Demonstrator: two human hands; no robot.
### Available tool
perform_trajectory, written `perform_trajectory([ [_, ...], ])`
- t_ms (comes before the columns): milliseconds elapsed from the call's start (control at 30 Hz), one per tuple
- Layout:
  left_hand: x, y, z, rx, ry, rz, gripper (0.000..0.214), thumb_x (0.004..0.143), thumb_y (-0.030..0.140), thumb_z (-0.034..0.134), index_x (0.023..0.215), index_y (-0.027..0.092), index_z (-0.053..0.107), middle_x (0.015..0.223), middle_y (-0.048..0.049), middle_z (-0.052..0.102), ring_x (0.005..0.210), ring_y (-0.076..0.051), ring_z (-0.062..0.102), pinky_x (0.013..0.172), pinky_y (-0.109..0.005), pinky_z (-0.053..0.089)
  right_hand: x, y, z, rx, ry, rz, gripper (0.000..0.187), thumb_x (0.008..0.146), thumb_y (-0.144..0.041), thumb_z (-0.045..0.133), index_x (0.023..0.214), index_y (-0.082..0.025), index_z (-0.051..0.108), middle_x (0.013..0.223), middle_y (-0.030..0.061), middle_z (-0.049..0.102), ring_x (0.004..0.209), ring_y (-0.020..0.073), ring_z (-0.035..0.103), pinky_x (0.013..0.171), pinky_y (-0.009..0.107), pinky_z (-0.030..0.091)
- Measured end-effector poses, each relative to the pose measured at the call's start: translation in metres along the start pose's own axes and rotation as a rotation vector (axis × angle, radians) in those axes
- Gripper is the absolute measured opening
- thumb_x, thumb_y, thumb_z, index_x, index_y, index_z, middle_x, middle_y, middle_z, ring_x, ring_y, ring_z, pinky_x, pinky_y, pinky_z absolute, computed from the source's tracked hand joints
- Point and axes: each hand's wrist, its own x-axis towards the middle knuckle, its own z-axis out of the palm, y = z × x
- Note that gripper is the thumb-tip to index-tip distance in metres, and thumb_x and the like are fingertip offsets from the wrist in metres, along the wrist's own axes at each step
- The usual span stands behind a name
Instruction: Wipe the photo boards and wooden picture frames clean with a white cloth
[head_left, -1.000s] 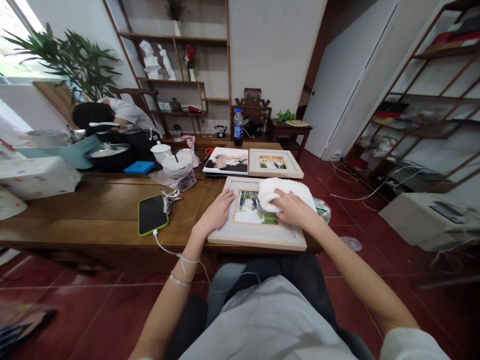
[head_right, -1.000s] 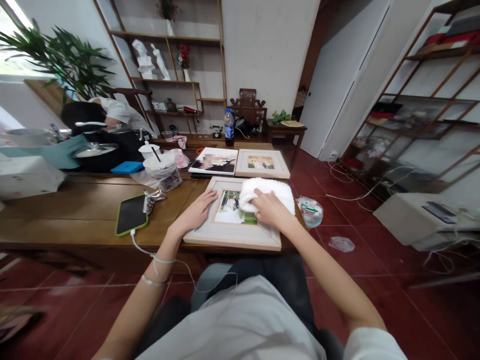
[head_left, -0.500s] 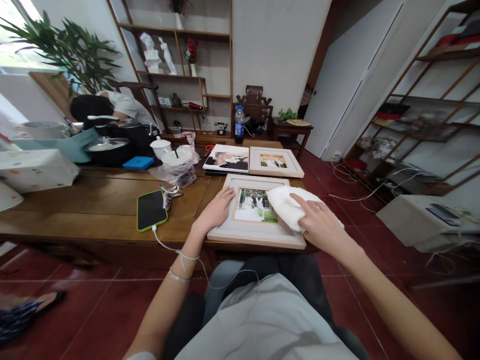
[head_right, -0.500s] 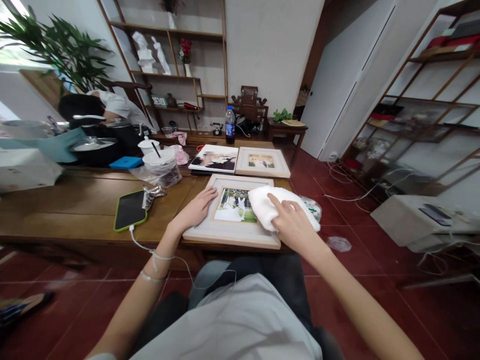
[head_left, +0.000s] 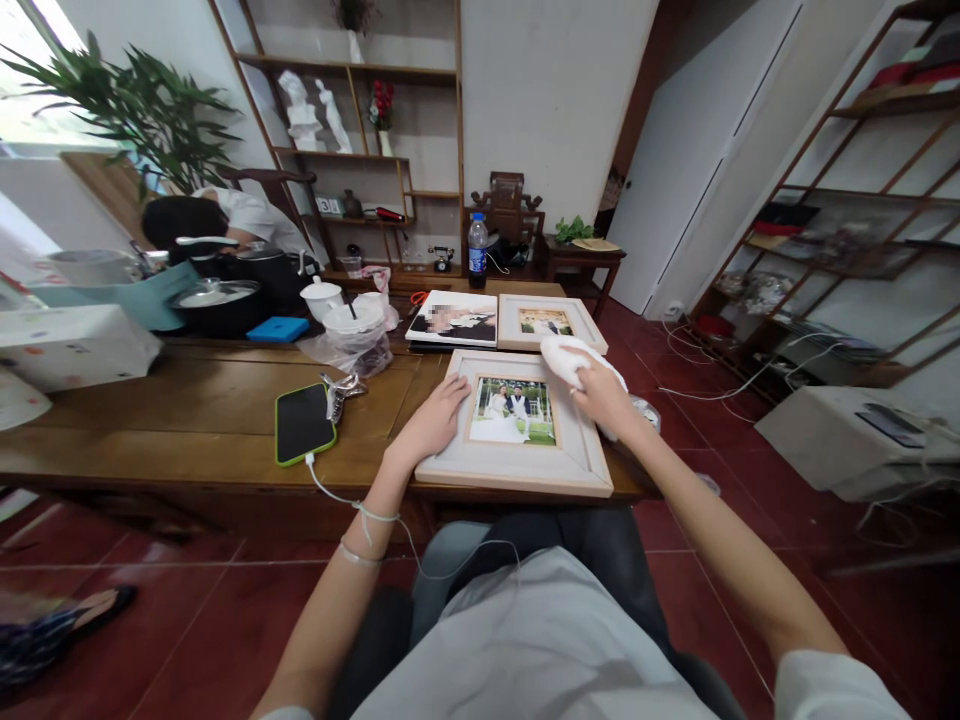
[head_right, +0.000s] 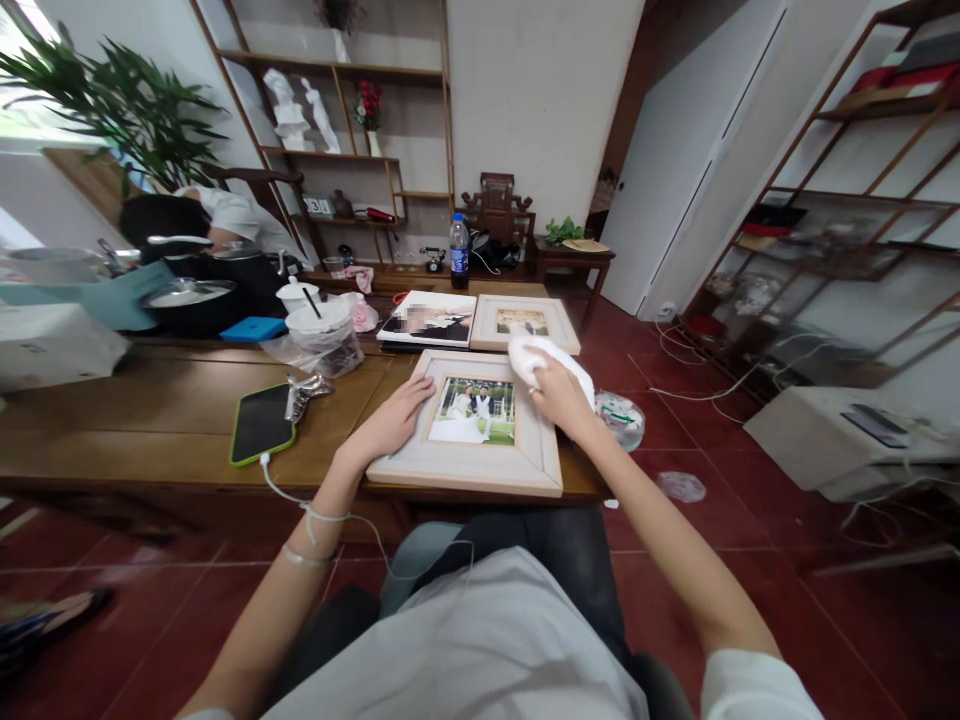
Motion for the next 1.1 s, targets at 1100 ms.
perform_trajectory([
  [1100,-0.001,0.005,-0.004,0.004,-0.004,-0.015,0.048,0.083,0.007,0.034,0.129,0.009,0.048,0.140,-0.0114,0.043,0.137,-0.021,0.027,0.113,-0.041,0.027,0.021,-0.013,0.006,-0.033,-0.229,-0.073,0.044,0.067,-0.004,0.045,0.108,-0.008,0.061,0.141,0.0196,0.039,0.138,0.0333,0.015,0.106,0.059,0.015],
])
